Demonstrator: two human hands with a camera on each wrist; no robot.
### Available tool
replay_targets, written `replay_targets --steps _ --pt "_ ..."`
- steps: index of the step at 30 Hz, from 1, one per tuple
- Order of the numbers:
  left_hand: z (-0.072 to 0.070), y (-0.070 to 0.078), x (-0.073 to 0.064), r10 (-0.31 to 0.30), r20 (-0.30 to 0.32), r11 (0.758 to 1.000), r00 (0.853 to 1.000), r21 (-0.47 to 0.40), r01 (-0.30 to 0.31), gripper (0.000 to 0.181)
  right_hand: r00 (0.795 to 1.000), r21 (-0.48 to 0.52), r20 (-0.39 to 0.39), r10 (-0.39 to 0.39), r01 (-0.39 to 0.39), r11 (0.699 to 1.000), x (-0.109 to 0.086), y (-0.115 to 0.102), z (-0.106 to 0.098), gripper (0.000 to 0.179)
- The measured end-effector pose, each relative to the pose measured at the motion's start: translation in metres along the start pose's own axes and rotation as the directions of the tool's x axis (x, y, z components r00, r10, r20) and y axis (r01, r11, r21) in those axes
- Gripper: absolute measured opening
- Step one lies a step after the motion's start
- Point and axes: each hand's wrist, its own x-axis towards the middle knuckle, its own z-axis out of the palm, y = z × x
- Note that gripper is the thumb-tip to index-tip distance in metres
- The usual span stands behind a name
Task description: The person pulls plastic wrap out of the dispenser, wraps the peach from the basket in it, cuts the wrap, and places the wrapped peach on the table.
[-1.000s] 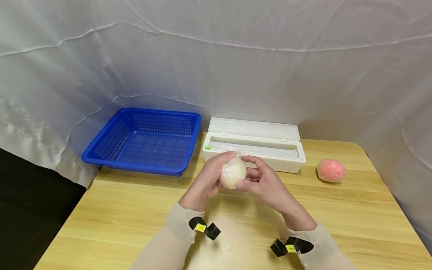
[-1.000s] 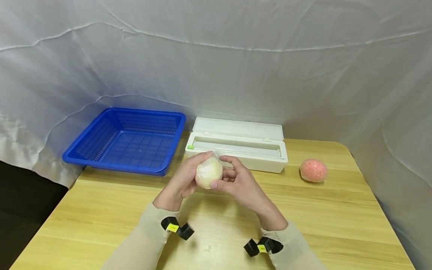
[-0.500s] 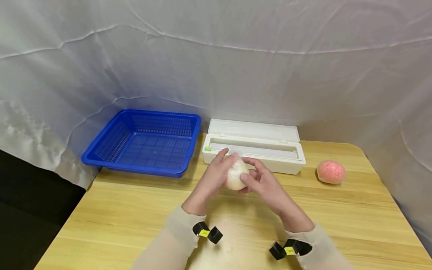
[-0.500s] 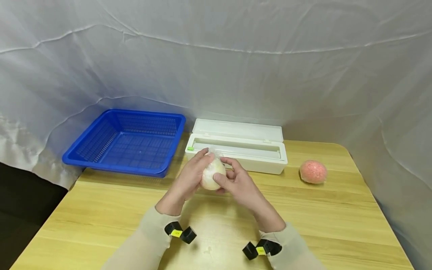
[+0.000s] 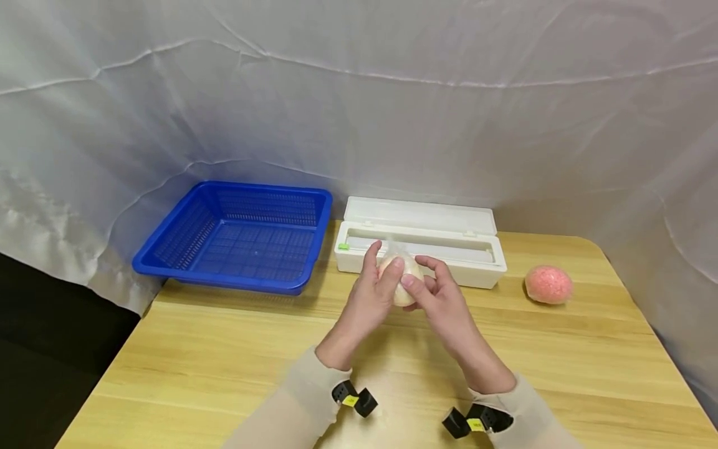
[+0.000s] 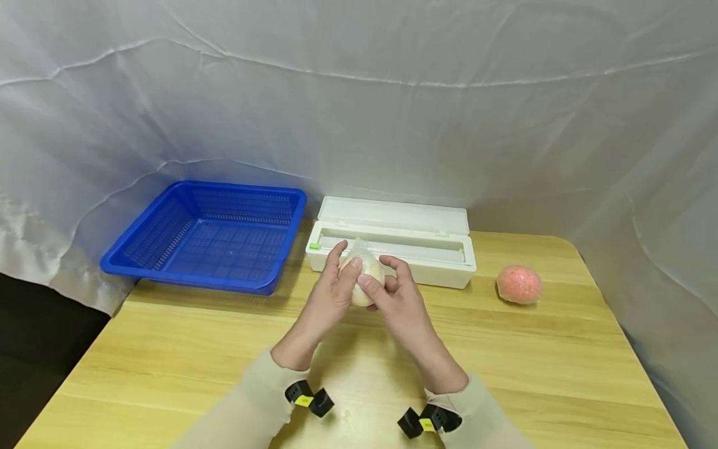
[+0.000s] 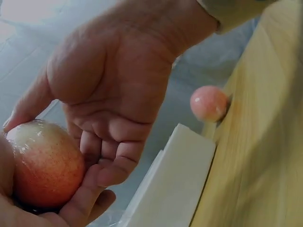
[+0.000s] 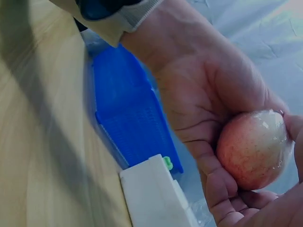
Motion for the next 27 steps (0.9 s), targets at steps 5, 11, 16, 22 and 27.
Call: replay_targets --steps 5,11,16,22,27 --pt "-0.002 -0.001 0.001 0.057 0.022 0.998 0.998 0.002 -0.057 0.079 1.000 0.020 0.014 -0.015 0.014 1.000 0.000 0.001 0.001 0.049" --pt "-0.004 0.001 0.001 0.069 0.170 0.995 0.983 -0.088 -0.054 0.087 1.000 0.092 -0.015 0.007 -0.005 0.996 0.001 -0.001 -0.005 0.044" --pt "-0.002 0.001 0.001 -0.021 0.235 0.939 0.972 -0.328 0.100 0.078 0.999 0.097 -0.016 -0.032 0.034 0.995 -0.001 -0.002 -0.009 0.042" --pt "0.004 -0.001 0.002 -0.014 0.262 0.896 0.965 -0.425 0.129 0.047 0.999 0.089 -0.009 -0.047 0.048 0.995 -0.002 -0.003 -0.010 0.041" --pt "0.010 0.000 0.000 -0.007 0.217 0.906 0.976 -0.412 0.098 0.045 0.998 0.085 -0.056 -0.019 0.024 0.996 0.000 -0.001 -0.005 0.040"
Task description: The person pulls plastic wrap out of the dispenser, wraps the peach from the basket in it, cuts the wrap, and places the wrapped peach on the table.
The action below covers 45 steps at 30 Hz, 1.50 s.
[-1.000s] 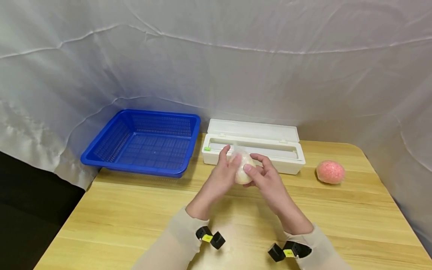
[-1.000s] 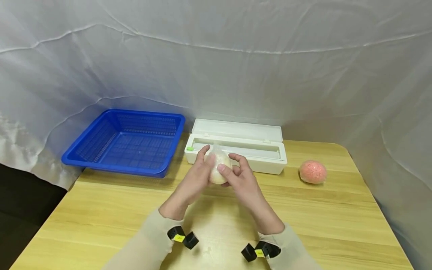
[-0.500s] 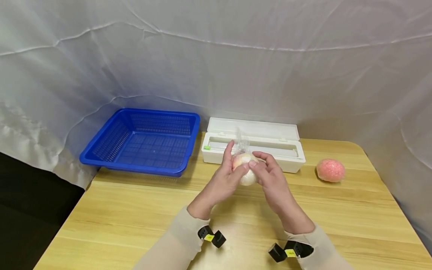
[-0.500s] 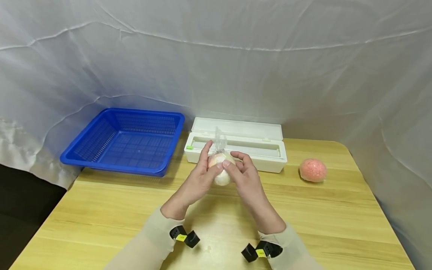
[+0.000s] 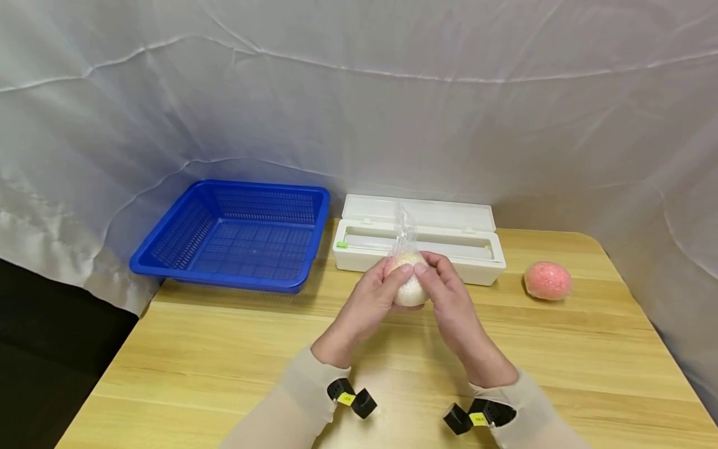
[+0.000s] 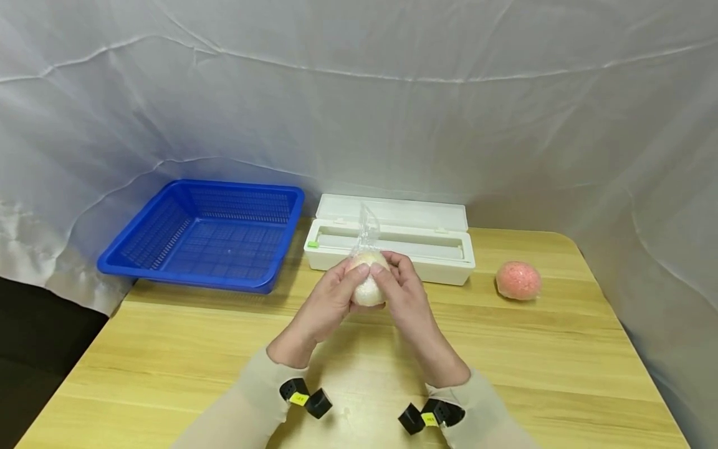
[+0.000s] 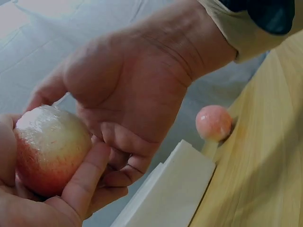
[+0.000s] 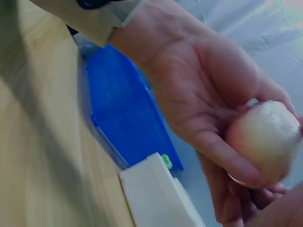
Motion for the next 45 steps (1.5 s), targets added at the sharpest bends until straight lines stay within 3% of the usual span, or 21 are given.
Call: replay_targets --steps 6,10,14,16,20,24,26,28,31,33,36,40,45 --pt "0.007 -0.004 -0.003 0.014 -0.031 0.996 0.999 0.088 -0.012 0.044 0.985 -0.048 -0.148 -0.085 0.079 0.996 -0.001 0.006 0.014 0.044" --pt "0.008 -0.006 -0.005 0.052 -0.092 0.990 0.994 0.136 -0.039 0.042 0.974 -0.135 -0.157 -0.161 0.140 0.981 -0.003 0.009 0.017 0.044" --pt "0.008 -0.009 -0.005 0.070 -0.132 0.976 0.989 0.212 -0.041 0.044 0.969 -0.182 -0.174 -0.175 0.143 0.973 -0.003 0.010 0.017 0.044" --pt "0.008 -0.010 -0.004 0.052 -0.135 0.981 0.989 0.191 -0.025 0.045 0.974 -0.181 -0.160 -0.160 0.130 0.975 -0.002 0.010 0.015 0.045" --pt "0.005 -0.008 -0.001 -0.008 -0.118 0.999 0.993 0.050 0.014 0.048 0.989 -0.208 -0.086 -0.117 0.097 0.973 0.002 0.011 0.011 0.048" --pt "0.002 -0.006 0.002 -0.038 -0.123 0.999 0.992 -0.027 0.035 0.050 0.994 -0.297 -0.040 -0.100 0.084 0.951 0.004 0.012 0.006 0.049" --pt "0.001 -0.006 0.002 -0.031 -0.144 0.999 0.989 0.012 0.033 0.048 0.995 -0.305 -0.040 -0.095 0.078 0.949 0.004 0.013 0.007 0.048" --pt "0.000 -0.007 0.001 -0.008 -0.170 0.994 0.985 0.104 0.026 0.046 0.993 -0.309 -0.064 -0.096 0.072 0.948 0.003 0.013 0.010 0.047" --pt "0.000 -0.008 0.000 0.031 -0.203 0.970 0.979 0.241 0.019 0.043 0.991 -0.286 -0.093 -0.092 0.062 0.956 0.002 0.014 0.014 0.045" --pt "0.000 -0.008 0.000 0.049 -0.209 0.960 0.977 0.281 0.012 0.044 0.992 -0.273 -0.098 -0.082 0.052 0.960 0.003 0.015 0.015 0.046" --pt "-0.002 -0.007 0.001 0.028 -0.162 0.984 0.986 0.180 0.001 0.054 0.996 -0.241 -0.077 -0.046 0.026 0.970 0.005 0.014 0.013 0.051" --pt "-0.005 -0.005 0.003 -0.032 -0.042 0.999 0.999 0.034 0.033 0.065 0.994 -0.226 -0.105 -0.001 -0.023 0.974 0.006 0.011 0.010 0.054" --pt "-0.006 -0.001 -0.001 -0.058 0.036 0.989 0.998 0.139 0.052 0.061 0.984 -0.069 -0.173 0.043 -0.056 0.996 0.004 0.008 0.009 0.049"
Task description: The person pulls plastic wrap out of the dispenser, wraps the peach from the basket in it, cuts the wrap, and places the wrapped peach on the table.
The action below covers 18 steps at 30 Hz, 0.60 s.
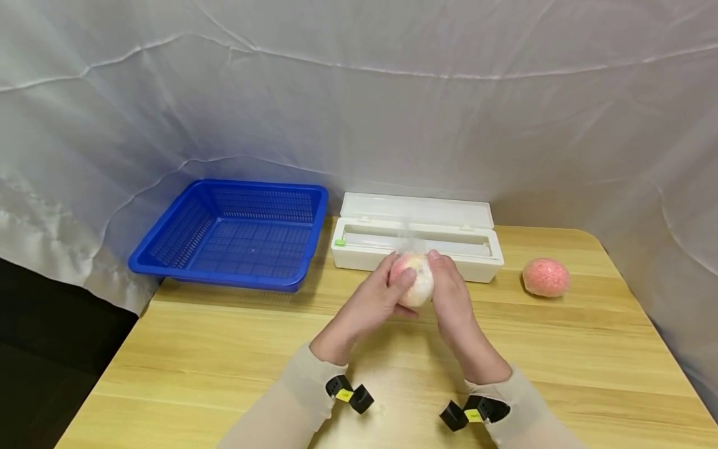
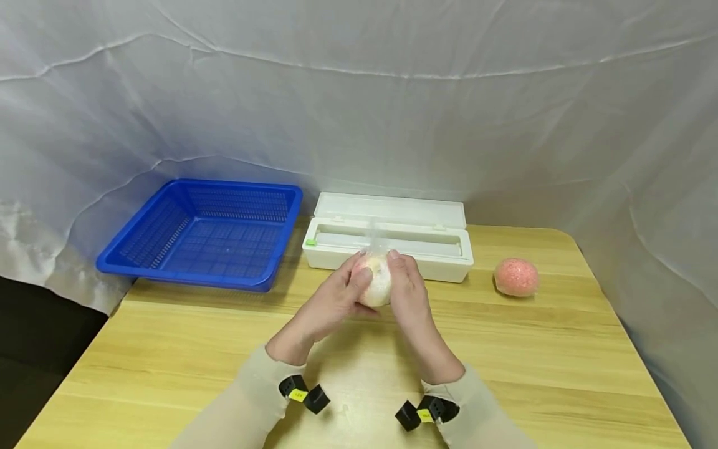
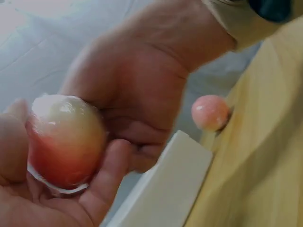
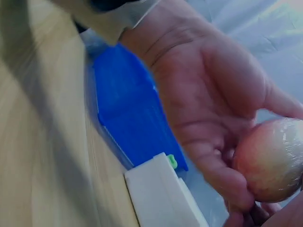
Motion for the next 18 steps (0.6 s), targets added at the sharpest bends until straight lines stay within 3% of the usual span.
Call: replay_targets --steps 4,7,11,14,18 --pt "0.0019 -0.0006 -0.0011 0.029 -0.032 0.995 0.999 0.098 -0.025 0.058 1.000 0.061 0.004 -0.001 0.001 0.998 -0.0018 0.0008 0.0015 0.047" --pt "0.0026 -0.0010 -0.0006 0.065 -0.065 0.990 0.996 0.132 -0.056 0.056 0.998 0.017 0.019 -0.052 0.052 0.999 -0.0027 0.0015 0.0026 0.050" --pt "0.0040 -0.0006 -0.0016 0.051 -0.074 0.994 0.996 0.103 -0.043 0.070 0.995 -0.075 0.052 -0.087 0.091 0.993 -0.0049 -0.0002 0.0035 0.054" --pt "0.0050 -0.0001 -0.0026 0.040 -0.068 0.996 0.997 0.080 -0.034 0.085 0.997 -0.100 0.055 -0.062 0.067 0.993 -0.0066 -0.0028 0.0044 0.054" --pt "0.0034 0.0007 -0.0029 0.048 -0.062 0.995 0.997 0.090 -0.042 0.076 0.997 -0.089 0.079 -0.021 0.028 0.996 -0.0054 -0.0043 0.0046 0.054"
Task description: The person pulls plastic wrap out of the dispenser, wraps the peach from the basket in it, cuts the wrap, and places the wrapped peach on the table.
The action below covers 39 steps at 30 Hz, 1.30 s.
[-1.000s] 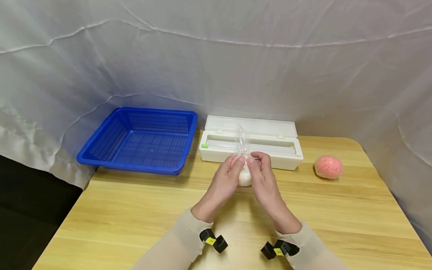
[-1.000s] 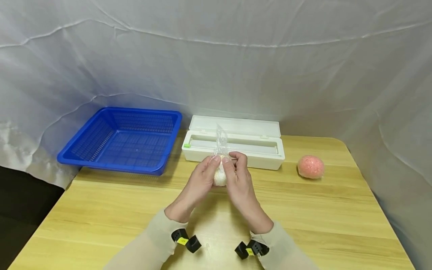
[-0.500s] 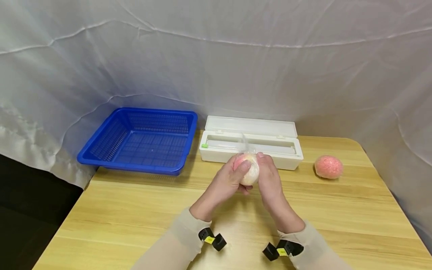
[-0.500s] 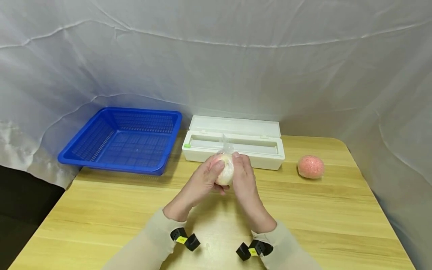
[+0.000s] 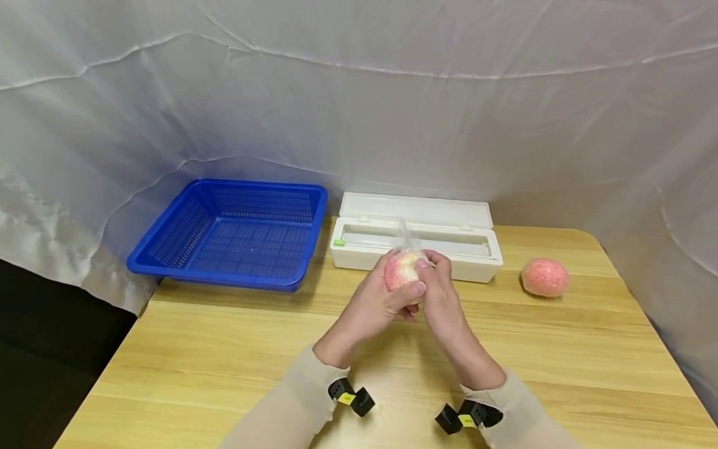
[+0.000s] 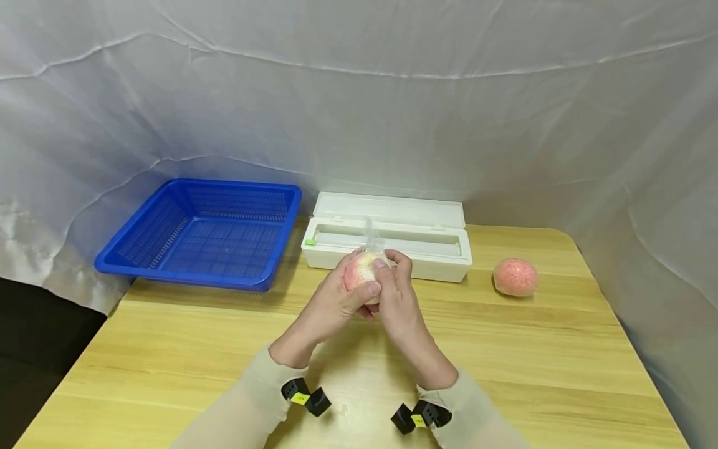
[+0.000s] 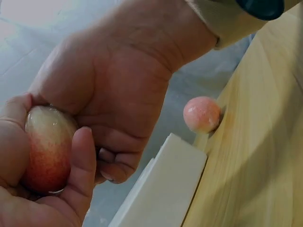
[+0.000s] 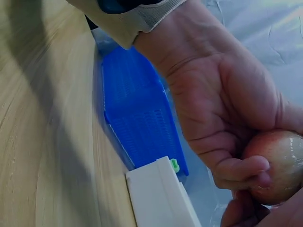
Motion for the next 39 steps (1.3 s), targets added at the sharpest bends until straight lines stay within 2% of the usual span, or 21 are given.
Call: replay_targets --steps 1,3,6,9,12,14,16,17,19,20,21,23,26,28,30,32,34,35,36,37,39 --pt "-0.001 0.001 0.000 -0.003 0.001 1.000 1.000 0.008 0.003 0.077 1.000 0.023 0.017 0.011 -0.012 1.000 0.001 0.000 0.000 0.054" --pt "-0.005 0.002 0.000 -0.027 0.001 1.000 1.000 0.013 0.027 0.090 0.998 0.081 0.055 0.031 -0.036 0.996 0.004 -0.001 -0.003 0.055" --pt "-0.011 0.005 -0.001 -0.047 0.038 0.996 0.998 -0.069 0.049 0.112 0.994 0.242 0.104 0.023 -0.047 0.969 0.006 -0.002 -0.011 0.053" --pt "-0.017 0.008 -0.001 -0.031 0.115 0.977 0.993 -0.204 0.054 0.100 0.987 0.403 0.142 -0.071 0.008 0.915 0.007 -0.002 -0.021 0.041" --pt "-0.019 0.009 0.001 -0.009 0.199 0.946 0.980 -0.316 0.073 0.077 0.968 0.469 0.162 -0.190 0.094 0.878 0.007 0.000 -0.028 0.027" --pt "-0.020 0.011 0.001 -0.017 0.210 0.935 0.978 -0.342 0.089 0.066 0.959 0.435 0.153 -0.240 0.152 0.887 0.007 0.001 -0.031 0.024" --pt "-0.020 0.012 0.002 -0.009 0.159 0.936 0.987 -0.347 0.065 0.055 0.961 0.351 0.104 -0.257 0.206 0.913 0.008 0.000 -0.032 0.025" --pt "-0.021 0.012 0.002 0.002 0.113 0.945 0.994 -0.326 0.036 0.052 0.964 0.299 0.072 -0.257 0.225 0.927 0.009 0.000 -0.032 0.026" --pt "-0.021 0.012 0.003 0.013 -0.002 0.971 1.000 -0.240 -0.013 0.050 0.969 0.190 0.018 -0.248 0.240 0.952 0.009 -0.001 -0.031 0.028" --pt "-0.021 0.013 0.002 0.017 -0.061 0.984 0.998 -0.176 -0.027 0.052 0.971 0.146 0.001 -0.240 0.237 0.961 0.009 -0.001 -0.031 0.030" --pt "-0.021 0.013 0.002 0.018 -0.111 0.993 0.994 -0.112 -0.030 0.056 0.973 0.121 -0.002 -0.230 0.228 0.966 0.009 -0.002 -0.030 0.031" --pt "-0.022 0.014 0.001 0.014 -0.166 1.000 0.986 -0.005 -0.015 0.065 0.977 0.082 0.029 -0.209 0.206 0.975 0.009 -0.002 -0.027 0.035" --pt "-0.024 0.015 -0.001 0.004 -0.149 0.998 0.989 0.059 0.005 0.066 0.981 0.103 0.084 -0.174 0.165 0.981 0.010 -0.001 -0.025 0.040" --pt "-0.027 0.016 -0.001 0.009 -0.090 1.000 0.996 0.012 -0.008 0.062 0.983 0.157 0.112 -0.144 0.126 0.980 0.012 0.000 -0.025 0.044" --pt "-0.031 0.016 0.000 0.008 -0.031 0.997 0.999 -0.071 -0.010 0.056 0.983 0.209 0.140 -0.118 0.088 0.974 0.014 0.001 -0.028 0.048" --pt "-0.035 0.015 0.001 0.005 -0.009 0.988 1.000 -0.154 -0.007 0.055 0.983 0.226 0.150 -0.105 0.069 0.972 0.015 -0.001 -0.032 0.056" --pt "-0.039 0.015 0.002 -0.012 -0.021 0.980 1.000 -0.201 0.007 0.057 0.988 0.185 0.088 -0.130 0.112 0.976 0.015 -0.003 -0.037 0.061" --pt "-0.041 0.014 0.001 -0.024 -0.041 0.977 0.999 -0.211 0.014 0.058 0.986 0.153 0.025 -0.166 0.160 0.975 0.015 -0.005 -0.040 0.062" --pt "-0.042 0.013 0.001 -0.036 -0.065 0.978 0.997 -0.206 0.022 0.059 0.976 0.117 -0.051 -0.213 0.217 0.969 0.015 -0.007 -0.043 0.061" --pt "-0.044 0.012 0.000 -0.045 -0.086 0.981 0.995 -0.190 0.028 0.060 0.955 0.065 -0.128 -0.268 0.278 0.958 0.015 -0.008 -0.047 0.058" --pt "-0.048 0.010 -0.001 -0.063 -0.105 0.987 0.992 -0.152 0.047 0.060 0.891 -0.050 -0.257 -0.373 0.374 0.926 0.013 -0.010 -0.053 0.049"
